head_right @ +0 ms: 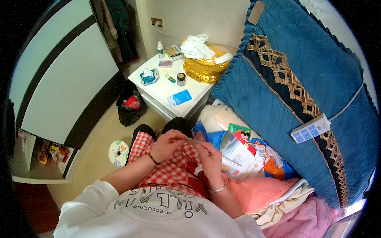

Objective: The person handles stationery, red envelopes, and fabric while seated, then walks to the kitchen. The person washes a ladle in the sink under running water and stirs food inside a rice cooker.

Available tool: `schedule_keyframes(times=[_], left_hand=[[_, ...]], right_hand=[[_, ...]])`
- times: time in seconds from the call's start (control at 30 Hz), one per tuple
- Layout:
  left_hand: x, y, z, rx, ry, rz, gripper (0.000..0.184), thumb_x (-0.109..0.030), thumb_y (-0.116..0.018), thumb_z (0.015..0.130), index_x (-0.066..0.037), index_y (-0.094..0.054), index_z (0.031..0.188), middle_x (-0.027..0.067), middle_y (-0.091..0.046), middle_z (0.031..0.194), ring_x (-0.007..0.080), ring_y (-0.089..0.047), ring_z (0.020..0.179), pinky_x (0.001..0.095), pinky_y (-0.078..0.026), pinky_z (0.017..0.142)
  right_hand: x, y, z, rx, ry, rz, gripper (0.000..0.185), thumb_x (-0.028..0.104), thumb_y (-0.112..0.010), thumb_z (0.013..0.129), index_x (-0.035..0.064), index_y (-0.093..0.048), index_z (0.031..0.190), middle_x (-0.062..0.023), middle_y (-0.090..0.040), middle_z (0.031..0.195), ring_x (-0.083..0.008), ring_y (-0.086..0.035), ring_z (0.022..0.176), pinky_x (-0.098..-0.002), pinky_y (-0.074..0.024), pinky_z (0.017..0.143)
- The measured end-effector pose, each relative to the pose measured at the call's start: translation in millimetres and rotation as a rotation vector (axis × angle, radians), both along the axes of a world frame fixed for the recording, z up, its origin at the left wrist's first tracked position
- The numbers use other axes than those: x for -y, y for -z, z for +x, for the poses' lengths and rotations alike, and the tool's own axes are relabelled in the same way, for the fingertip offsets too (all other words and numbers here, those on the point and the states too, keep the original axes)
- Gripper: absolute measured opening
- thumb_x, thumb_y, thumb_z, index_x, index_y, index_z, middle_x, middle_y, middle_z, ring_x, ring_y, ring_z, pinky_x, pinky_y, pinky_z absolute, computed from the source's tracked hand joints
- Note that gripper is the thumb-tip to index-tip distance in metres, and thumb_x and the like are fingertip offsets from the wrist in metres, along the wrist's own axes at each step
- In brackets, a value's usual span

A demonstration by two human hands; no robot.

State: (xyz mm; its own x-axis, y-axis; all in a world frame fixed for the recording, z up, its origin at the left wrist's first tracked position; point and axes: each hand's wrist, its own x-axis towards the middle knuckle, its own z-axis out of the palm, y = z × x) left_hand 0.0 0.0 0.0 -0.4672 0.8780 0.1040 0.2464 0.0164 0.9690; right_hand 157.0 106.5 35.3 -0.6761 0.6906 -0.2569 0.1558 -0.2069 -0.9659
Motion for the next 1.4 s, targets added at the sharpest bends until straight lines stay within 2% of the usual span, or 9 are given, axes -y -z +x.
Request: schedule_keyframes(times=[0.3,0.5,0.6,0.7,0.77,1.03,1.17,1.3,1.4], left_hand=[[10.3,-42.2,2.4,1.215,0.011,-0.371,0.031,-0.032,-0.053,0.091,-0.002,-0.058,0.097,0.0048,-0.062,0.081,0.0121,-0.058,0.071,0.0210,-0.046,0.065],[14.1,-10.4,3.8,0.983,0.007,-0.070,0.016,-0.019,-0.056,0.088,-0.004,-0.063,0.090,-0.0024,-0.062,0.081,0.0024,-0.051,0.066,0.0169,-0.038,0.054],[14.7,-5.5,4.1,0.910,-0.023,-0.047,0.018,-0.017,-0.054,0.089,-0.002,-0.063,0.094,-0.0013,-0.062,0.081,0.0035,-0.053,0.067,0.0177,-0.041,0.056],[14.7,-13.6,1.2,0.853,-0.106,-0.064,0.019,-0.015,-0.053,0.090,0.000,-0.062,0.097,0.0002,-0.063,0.082,0.0050,-0.055,0.070,0.0187,-0.043,0.059],[14.7,-11.0,3.0,0.817,-0.042,-0.027,0.019,-0.014,-0.053,0.090,0.001,-0.062,0.098,0.0015,-0.064,0.084,0.0058,-0.056,0.072,0.0193,-0.045,0.062],[20.4,-12.9,8.9,0.773,-0.066,-0.139,0.021,-0.013,-0.057,0.088,0.002,-0.059,0.102,0.0002,-0.058,0.093,0.0053,-0.051,0.083,0.0199,-0.042,0.071],[19.4,-13.0,13.2,0.780,-0.093,-0.084,0.018,-0.017,-0.055,0.089,-0.001,-0.062,0.094,-0.0029,-0.061,0.079,0.0031,-0.053,0.066,0.0183,-0.041,0.056],[19.5,-17.6,11.0,0.714,-0.083,-0.155,0.020,-0.016,-0.056,0.088,0.001,-0.061,0.096,-0.0009,-0.062,0.081,0.0054,-0.055,0.069,0.0198,-0.044,0.059],[17.9,-17.5,11.3,0.546,-0.160,-0.125,0.024,-0.018,-0.058,0.087,0.003,-0.061,0.099,0.0007,-0.062,0.082,0.0057,-0.054,0.070,0.0202,-0.043,0.061]], right_hand=[[16.0,-18.6,-5.4,-0.049,-0.053,1.020,0.016,0.001,-0.063,0.076,0.0035,-0.065,0.092,-0.0097,-0.059,0.078,-0.0195,-0.058,0.065,-0.0269,-0.0451,0.057],[25.3,-5.8,-0.3,-0.017,-0.356,1.167,0.027,0.007,-0.066,0.073,0.0100,-0.063,0.100,-0.0089,-0.060,0.085,-0.0262,-0.060,0.076,-0.0321,-0.0496,0.063],[26.0,-7.5,-1.8,-0.028,-0.349,1.059,0.028,0.007,-0.065,0.076,0.0085,-0.061,0.104,-0.0055,-0.060,0.085,-0.0205,-0.060,0.074,-0.0297,-0.0489,0.065],[19.1,-15.4,-5.1,-0.028,-0.126,0.435,0.029,0.008,-0.060,0.082,0.0051,-0.056,0.111,-0.0037,-0.059,0.088,-0.0166,-0.058,0.074,-0.0281,-0.0468,0.064],[-0.1,-12.6,-6.7,-0.485,-0.065,-0.532,0.030,0.009,-0.052,0.088,0.0020,-0.051,0.116,-0.0052,-0.057,0.094,-0.0166,-0.055,0.078,-0.0277,-0.0443,0.065],[4.9,-11.4,-19.8,-0.458,0.071,-0.726,0.035,0.014,-0.043,0.094,-0.0006,-0.040,0.125,-0.0192,-0.054,0.114,-0.0273,-0.054,0.100,-0.0368,-0.0451,0.087],[6.2,-8.3,-18.2,-0.464,0.078,-0.682,0.035,0.016,-0.043,0.094,-0.0011,-0.041,0.124,-0.0205,-0.054,0.114,-0.0280,-0.054,0.101,-0.0382,-0.0447,0.089],[-0.8,5.4,-12.1,-0.288,0.065,-0.361,0.026,0.018,-0.043,0.095,0.0014,-0.050,0.114,-0.0116,-0.061,0.097,-0.0187,-0.059,0.084,-0.0297,-0.0490,0.073],[4.8,2.0,-11.2,-0.109,-0.008,-0.284,0.019,0.018,-0.047,0.094,0.0032,-0.055,0.103,-0.0007,-0.056,0.075,-0.0060,-0.044,0.055,-0.0201,-0.0327,0.046]])
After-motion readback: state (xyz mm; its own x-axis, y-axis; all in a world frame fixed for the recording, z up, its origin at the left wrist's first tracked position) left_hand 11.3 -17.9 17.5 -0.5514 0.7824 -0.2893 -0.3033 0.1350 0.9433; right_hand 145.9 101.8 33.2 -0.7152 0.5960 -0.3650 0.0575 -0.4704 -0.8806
